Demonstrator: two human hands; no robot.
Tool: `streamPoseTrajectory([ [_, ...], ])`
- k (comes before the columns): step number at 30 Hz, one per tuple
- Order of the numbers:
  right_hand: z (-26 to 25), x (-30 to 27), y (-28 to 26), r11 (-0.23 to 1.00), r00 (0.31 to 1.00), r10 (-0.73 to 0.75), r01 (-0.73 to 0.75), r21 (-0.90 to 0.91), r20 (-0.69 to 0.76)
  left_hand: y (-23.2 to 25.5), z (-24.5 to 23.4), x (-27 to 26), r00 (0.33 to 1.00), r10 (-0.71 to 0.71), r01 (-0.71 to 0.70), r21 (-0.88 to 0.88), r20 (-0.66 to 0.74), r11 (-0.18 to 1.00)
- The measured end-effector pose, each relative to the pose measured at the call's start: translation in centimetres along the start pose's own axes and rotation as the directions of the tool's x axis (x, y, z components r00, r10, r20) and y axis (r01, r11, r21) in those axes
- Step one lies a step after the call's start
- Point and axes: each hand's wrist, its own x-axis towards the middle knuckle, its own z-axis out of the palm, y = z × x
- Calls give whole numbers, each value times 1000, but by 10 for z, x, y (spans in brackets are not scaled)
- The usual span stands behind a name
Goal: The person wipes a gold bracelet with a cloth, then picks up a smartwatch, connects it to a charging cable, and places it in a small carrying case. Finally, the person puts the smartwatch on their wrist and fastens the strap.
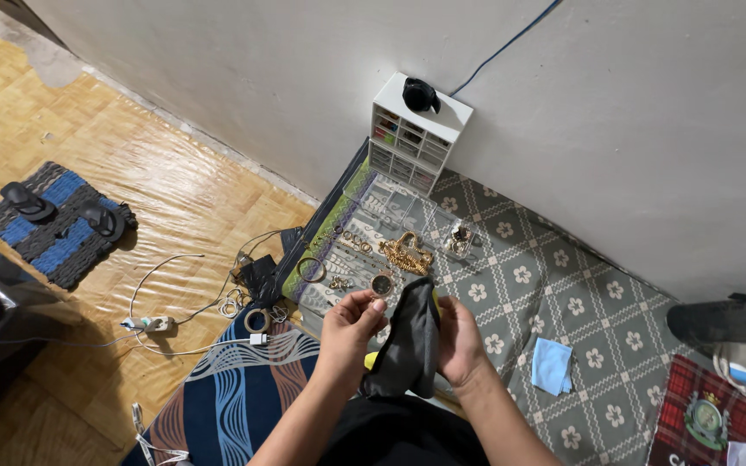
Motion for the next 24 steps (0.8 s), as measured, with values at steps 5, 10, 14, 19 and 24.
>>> streamPoseTrajectory([
  [5,-16,13,-40,986,985,-152,157,-49,83,-2,-17,14,997,-52,42,184,51,982],
  [10,2,17,-79,974,978,-124,152,-165,168,13,-15,24,995,-52,11,447,82,895],
  [14,28,13,-74,955,970,-23,93,-280,241,22,-9,23,979,-144,70,426,144,902],
  [19,68,2,-54,770,959,2,179,-612,283,24,-5,24,958,-163,49,425,236,904],
  [24,92,-16,-49,375,963,54,226,-899,265,29,-7,27,929,-95,-58,392,359,918],
])
